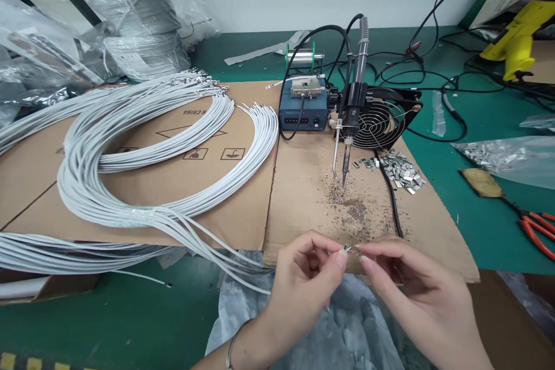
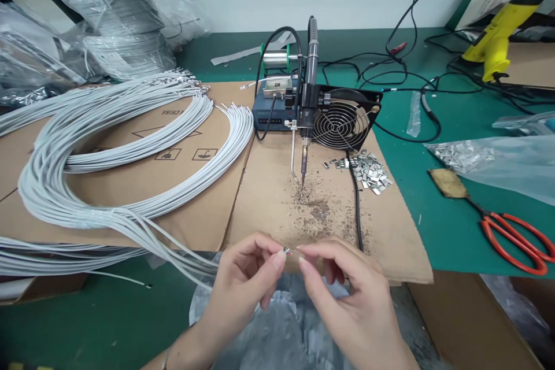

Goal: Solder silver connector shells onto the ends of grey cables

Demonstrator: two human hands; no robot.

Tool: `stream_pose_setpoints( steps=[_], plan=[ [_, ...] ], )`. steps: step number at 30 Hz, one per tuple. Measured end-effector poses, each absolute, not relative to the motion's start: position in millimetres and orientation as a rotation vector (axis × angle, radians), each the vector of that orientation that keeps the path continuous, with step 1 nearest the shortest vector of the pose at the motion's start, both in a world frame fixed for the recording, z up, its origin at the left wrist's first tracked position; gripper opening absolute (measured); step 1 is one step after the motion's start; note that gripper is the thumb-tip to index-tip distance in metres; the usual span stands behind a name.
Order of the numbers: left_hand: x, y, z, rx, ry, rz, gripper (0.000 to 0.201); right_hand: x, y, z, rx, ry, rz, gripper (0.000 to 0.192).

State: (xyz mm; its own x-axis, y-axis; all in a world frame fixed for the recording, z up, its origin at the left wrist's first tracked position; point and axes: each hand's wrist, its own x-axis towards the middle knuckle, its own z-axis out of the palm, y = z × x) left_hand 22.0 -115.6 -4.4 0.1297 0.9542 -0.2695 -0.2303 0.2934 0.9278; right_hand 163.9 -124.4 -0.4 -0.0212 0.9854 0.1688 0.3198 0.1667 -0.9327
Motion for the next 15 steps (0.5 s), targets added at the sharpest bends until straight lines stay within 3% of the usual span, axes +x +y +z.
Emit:
stream_pose_setpoints(
  steps=[6, 15],
  plan=[
    [21.8, -115.2, -6.4, 0.858, 1.056, 1.056, 0.016, 167.2, -123.3, -2.0, -1.315, -1.502, 0.912, 0.011],
    [17.9, -109.0, -9.8, 0.842, 1.115, 1.064, 0.019, 208.4, -111.1, -6.2, -1.386, -1.491, 0.681, 0.015]
  ],
)
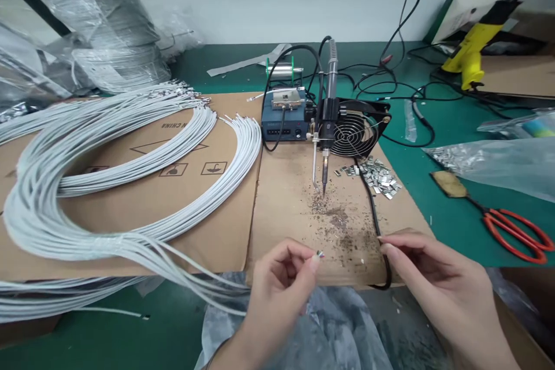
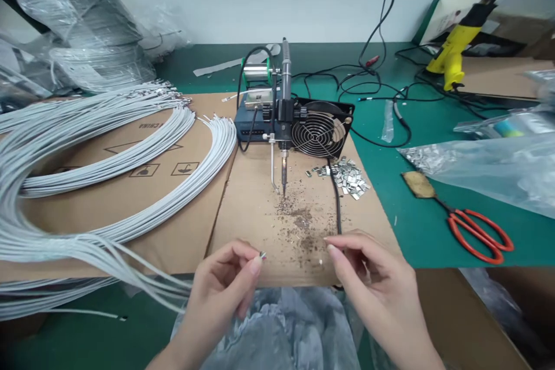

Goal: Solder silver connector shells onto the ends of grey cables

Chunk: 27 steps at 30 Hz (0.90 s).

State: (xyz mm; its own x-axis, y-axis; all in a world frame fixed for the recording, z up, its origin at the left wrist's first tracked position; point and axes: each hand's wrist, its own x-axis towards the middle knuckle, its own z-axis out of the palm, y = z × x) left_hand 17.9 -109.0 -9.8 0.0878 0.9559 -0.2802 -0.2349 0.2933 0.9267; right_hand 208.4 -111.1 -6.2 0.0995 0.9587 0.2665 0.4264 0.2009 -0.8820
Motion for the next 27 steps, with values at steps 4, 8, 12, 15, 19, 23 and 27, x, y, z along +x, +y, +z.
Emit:
stream_pose_setpoints(
  steps=[4, 8, 12, 15, 19, 23, 27],
  plan=[
    [20.0, -104.2, -10.7, 0.833, 1.080, 1.061, 0.020, 199.3, -111.3, -8.1, -1.382, -1.440, 0.765, 0.012],
    [25.1, -103.8, -5.3, 0.798, 1.111, 1.083, 0.020, 167.4, -111.0, -13.6, -1.283, -1.437, 1.017, 0.008],
    [29.5, -105.7, 2.3, 0.735, 1.189, 1.122, 0.019, 147.9, -108.7, -18.1, -1.288, -1.183, 1.145, 0.003],
    [30.0, -106.1, 3.2, 0.735, 1.194, 1.133, 0.017, 147.5, -107.3, -21.4, -1.235, -1.159, 1.198, 0.005],
    [27.2, -105.7, -3.3, 0.802, 1.137, 1.112, 0.016, 151.2, -105.6, -23.4, -1.163, -1.224, 1.190, 0.009],
    [24.6, -105.8, -8.0, 0.846, 1.094, 1.099, 0.016, 151.3, -104.9, -21.0, -1.137, -1.244, 1.166, 0.011],
    [24.0, -105.8, -6.9, 0.841, 1.090, 1.082, 0.016, 151.8, -105.8, -18.6, -1.135, -1.254, 1.143, 0.012]
  ],
)
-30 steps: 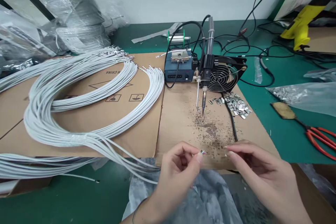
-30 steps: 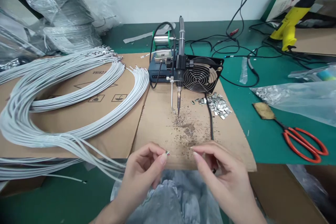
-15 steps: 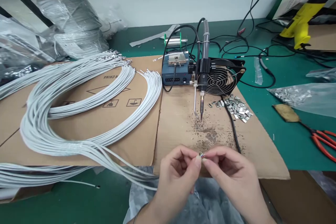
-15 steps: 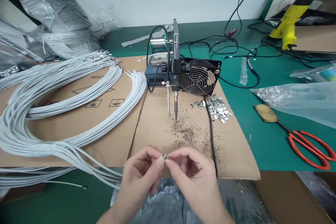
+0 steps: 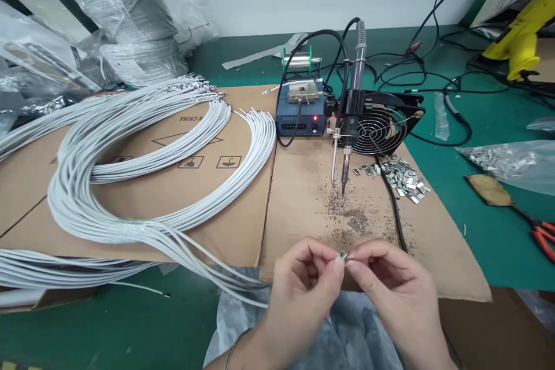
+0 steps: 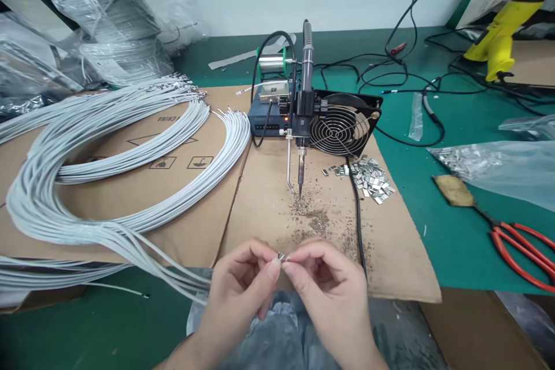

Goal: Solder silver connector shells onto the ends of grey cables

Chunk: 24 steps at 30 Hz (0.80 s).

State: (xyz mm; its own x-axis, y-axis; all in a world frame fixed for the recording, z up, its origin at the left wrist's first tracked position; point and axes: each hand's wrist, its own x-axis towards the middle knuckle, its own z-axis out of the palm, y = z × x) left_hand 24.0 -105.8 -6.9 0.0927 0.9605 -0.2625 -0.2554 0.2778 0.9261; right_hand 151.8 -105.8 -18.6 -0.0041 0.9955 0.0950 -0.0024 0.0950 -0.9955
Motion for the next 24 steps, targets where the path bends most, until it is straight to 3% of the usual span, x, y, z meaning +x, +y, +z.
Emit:
stream_pose_setpoints(
  steps=[24],
  plan=[
    [25.0, -106.5, -2.8, 0.809, 1.092, 0.977, 0.019, 153.7, -105.7, -21.1, -1.070, -1.418, 0.920, 0.020]
  ],
)
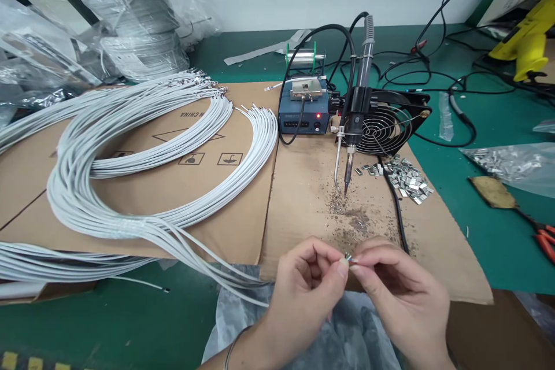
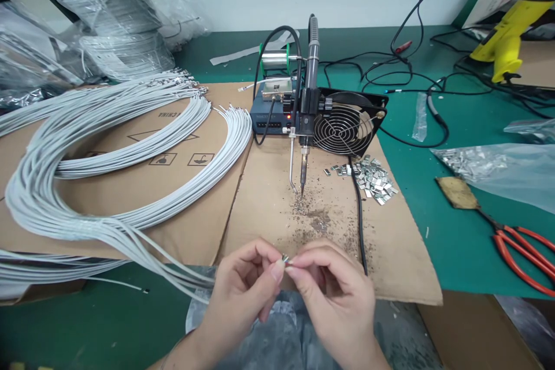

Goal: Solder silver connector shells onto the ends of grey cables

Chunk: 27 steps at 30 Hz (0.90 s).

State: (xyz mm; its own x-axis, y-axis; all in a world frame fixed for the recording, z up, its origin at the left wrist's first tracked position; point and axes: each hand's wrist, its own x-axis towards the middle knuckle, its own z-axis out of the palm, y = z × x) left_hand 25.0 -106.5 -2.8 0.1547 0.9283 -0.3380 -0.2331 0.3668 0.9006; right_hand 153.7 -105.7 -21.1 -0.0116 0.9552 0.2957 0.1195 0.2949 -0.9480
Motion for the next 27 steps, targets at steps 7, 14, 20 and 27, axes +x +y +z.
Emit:
stream_pose_setpoints(
  steps=[7, 14, 20, 27],
  plan=[
    [25.7, -106.9, -3.4, 0.826, 1.103, 0.992, 0.017, 150.0, -108.8, -21.3, -1.061, -1.401, 0.829, 0.022],
    [24.7, -108.2, -3.4, 0.844, 1.107, 0.941, 0.019, 151.9, -111.8, -29.0, -1.047, -1.433, 0.777, 0.022],
    [22.5, -107.3, -2.7, 0.746, 1.240, 1.025, 0.027, 188.0, -94.7, -14.5, -1.219, -1.574, 0.548, 0.007],
    [11.9, -108.8, -0.7, 0.707, 1.346, 1.040, 0.033, 261.0, -33.3, 2.8, -1.656, -1.997, 0.049, 0.011]
  ],
)
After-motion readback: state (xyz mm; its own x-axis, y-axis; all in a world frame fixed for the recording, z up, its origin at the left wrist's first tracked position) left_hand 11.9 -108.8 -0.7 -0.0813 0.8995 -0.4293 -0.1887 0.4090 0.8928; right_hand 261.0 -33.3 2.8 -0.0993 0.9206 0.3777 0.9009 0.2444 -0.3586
